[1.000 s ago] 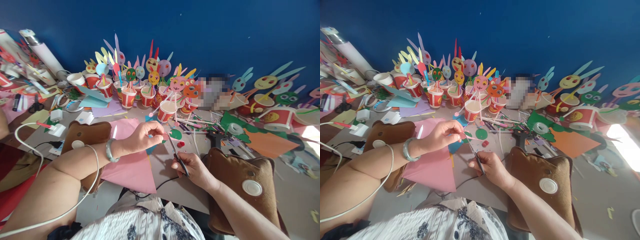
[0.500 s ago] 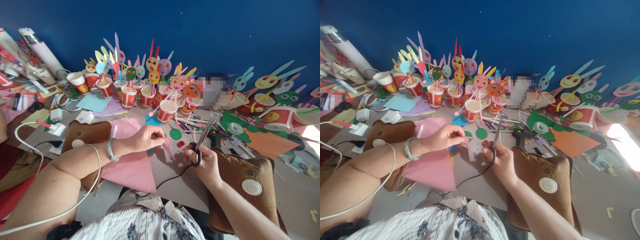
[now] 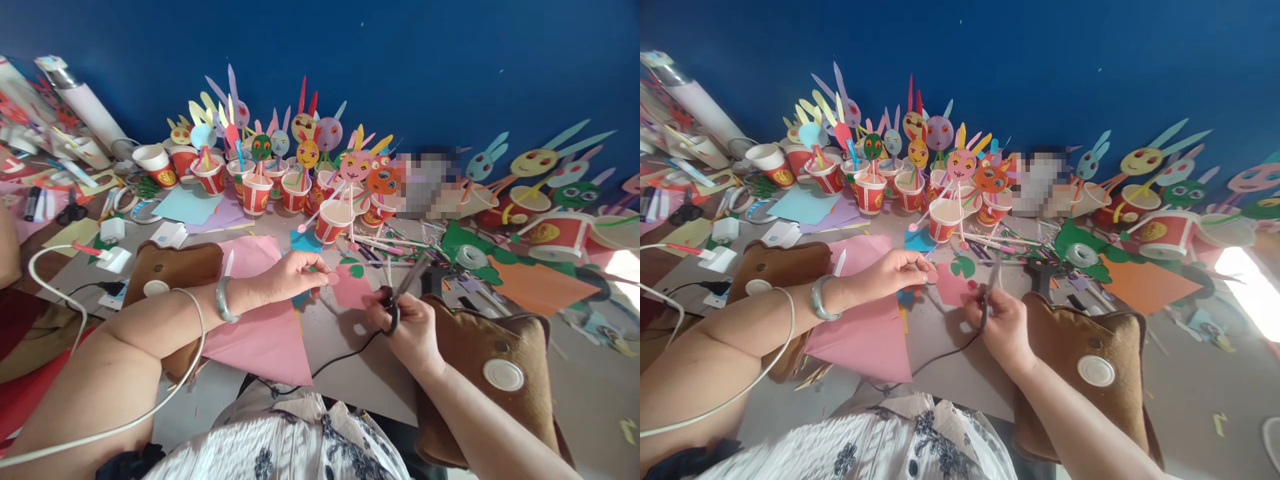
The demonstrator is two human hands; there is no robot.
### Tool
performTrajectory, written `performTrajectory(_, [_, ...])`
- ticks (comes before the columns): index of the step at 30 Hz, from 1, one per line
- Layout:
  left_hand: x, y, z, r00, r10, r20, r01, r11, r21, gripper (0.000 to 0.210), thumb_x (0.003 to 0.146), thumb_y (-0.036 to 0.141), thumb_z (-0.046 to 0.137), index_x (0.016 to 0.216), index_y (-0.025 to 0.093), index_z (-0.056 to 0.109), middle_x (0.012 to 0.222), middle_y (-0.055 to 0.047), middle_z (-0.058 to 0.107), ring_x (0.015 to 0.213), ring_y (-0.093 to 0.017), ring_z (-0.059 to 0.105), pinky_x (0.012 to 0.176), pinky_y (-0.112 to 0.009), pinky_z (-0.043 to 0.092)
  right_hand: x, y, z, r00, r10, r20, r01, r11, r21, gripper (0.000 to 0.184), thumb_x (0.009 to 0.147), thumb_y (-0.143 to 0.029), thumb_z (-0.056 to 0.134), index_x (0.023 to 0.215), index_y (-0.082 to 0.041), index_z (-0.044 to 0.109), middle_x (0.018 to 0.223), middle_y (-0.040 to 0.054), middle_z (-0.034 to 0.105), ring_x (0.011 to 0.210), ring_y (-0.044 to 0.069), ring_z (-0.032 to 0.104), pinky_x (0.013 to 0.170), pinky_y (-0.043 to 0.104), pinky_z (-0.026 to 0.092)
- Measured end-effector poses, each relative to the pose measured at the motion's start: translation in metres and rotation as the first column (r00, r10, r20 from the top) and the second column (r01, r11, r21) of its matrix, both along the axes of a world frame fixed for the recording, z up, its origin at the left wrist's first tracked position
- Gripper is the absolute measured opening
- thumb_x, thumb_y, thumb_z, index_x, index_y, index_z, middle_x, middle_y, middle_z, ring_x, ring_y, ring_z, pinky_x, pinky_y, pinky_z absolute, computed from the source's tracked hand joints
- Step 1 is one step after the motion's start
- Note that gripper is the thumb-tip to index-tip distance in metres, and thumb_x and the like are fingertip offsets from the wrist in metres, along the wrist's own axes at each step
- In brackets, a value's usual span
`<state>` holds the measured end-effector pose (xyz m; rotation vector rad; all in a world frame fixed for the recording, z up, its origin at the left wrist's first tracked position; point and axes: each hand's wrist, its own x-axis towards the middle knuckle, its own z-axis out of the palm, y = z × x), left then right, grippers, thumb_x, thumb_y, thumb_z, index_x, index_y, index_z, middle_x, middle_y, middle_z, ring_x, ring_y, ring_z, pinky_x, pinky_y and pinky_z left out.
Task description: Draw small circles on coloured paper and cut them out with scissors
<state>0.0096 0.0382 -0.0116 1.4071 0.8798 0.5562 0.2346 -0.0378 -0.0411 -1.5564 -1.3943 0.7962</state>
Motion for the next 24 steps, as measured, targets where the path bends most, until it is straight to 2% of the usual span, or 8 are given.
performTrajectory(2, [-0.001,0.001,-0.003,0.995,-0.011,-0.096,0.024,0.99,0.138,0.017,0.081,0.03,0.068,0.08,0.014,0.064,0.069,0.0,0.063,0.064,-0.011,0.058,0.06,-0.023,0.045,0.003,0.001,-0.002,0.993,-0.088,-0.078,0.091,0.995,0.03,0.025,0.076,-0.043,0.074,0.075,-0.019,0.067,0.055,-0.0007,0.061,0.046,0.013,0.052,0.045,0.025,0.042])
performTrajectory(5, [-0.003,0.0,-0.006,0.951,-0.147,-0.271,0.233,0.917,0.322,0.015,0.079,0.026,0.069,0.07,0.014,0.064,0.073,0.0,0.061,0.066,-0.011,0.054,0.062,-0.023,0.041,0.006,0.003,-0.004,0.971,-0.159,-0.176,0.172,0.983,0.058,0.028,0.076,-0.046,0.075,0.078,-0.019,0.066,0.055,-0.0007,0.061,0.047,0.014,0.052,0.047,0.027,0.043])
performTrajectory(9, [-0.005,-0.006,-0.004,0.838,-0.285,-0.466,0.489,0.77,0.409,0.017,0.081,0.015,0.064,0.064,0.015,0.062,0.076,-0.002,0.06,0.073,-0.014,0.054,0.069,-0.026,0.04,0.005,0.003,-0.006,0.968,-0.157,-0.196,0.169,0.985,0.043,0.029,0.076,-0.046,0.077,0.079,-0.019,0.065,0.056,-0.0008,0.062,0.048,0.014,0.052,0.047,0.027,0.041])
performTrajectory(13, [-0.007,-0.008,-0.002,0.766,-0.244,-0.595,0.569,0.688,0.45,0.021,0.082,0.016,0.064,0.062,0.015,0.058,0.076,-0.003,0.058,0.077,-0.016,0.054,0.073,-0.029,0.037,0.003,0.002,-0.005,0.973,-0.121,-0.198,0.13,0.991,0.033,0.025,0.076,-0.042,0.078,0.078,-0.02,0.065,0.055,-0.0011,0.063,0.049,0.013,0.051,0.048,0.026,0.04])
performTrajectory(16, [-0.008,-0.006,-0.001,0.728,-0.225,-0.647,0.592,0.682,0.43,0.023,0.08,0.02,0.067,0.06,0.015,0.056,0.075,-0.002,0.056,0.073,-0.016,0.053,0.071,-0.03,0.036,0.003,0.002,-0.004,0.979,-0.09,-0.182,0.095,0.995,0.024,0.024,0.076,-0.04,0.078,0.076,-0.02,0.065,0.055,-0.0008,0.063,0.05,0.014,0.052,0.049,0.026,0.041])
performTrajectory(19, [-0.007,-0.003,-0.001,0.741,-0.203,-0.641,0.569,0.696,0.437,0.02,0.075,0.016,0.069,0.06,0.015,0.056,0.074,-0.002,0.056,0.074,-0.016,0.052,0.073,-0.03,0.037,0.003,0.001,-0.002,0.984,-0.073,-0.16,0.076,0.997,0.014,0.024,0.076,-0.041,0.077,0.076,-0.02,0.066,0.056,-0.0001,0.064,0.05,0.015,0.054,0.049,0.027,0.042])
performTrajectory(22, [-0.004,-0.003,-0.001,0.827,-0.157,-0.54,0.454,0.752,0.478,0.011,0.073,0.015,0.071,0.07,0.015,0.061,0.079,-0.002,0.057,0.077,-0.017,0.053,0.073,-0.029,0.039,0.001,0.001,0.002,0.99,-0.019,-0.137,0.019,1.0,-0.003,0.026,0.077,-0.044,0.075,0.073,-0.02,0.066,0.055,0.0005,0.065,0.049,0.015,0.054,0.048,0.027,0.042])
performTrajectory(24, [-0.002,-0.004,-0.001,0.902,-0.168,-0.397,0.351,0.82,0.451,0.02,0.072,0.023,0.077,0.084,0.015,0.064,0.084,-0.002,0.06,0.077,-0.016,0.054,0.07,-0.028,0.041,0.0,0.0,0.005,0.991,0.046,-0.124,-0.048,0.999,-0.007,0.028,0.078,-0.045,0.074,0.068,-0.02,0.065,0.055,0.0012,0.065,0.049,0.015,0.055,0.049,0.027,0.044])
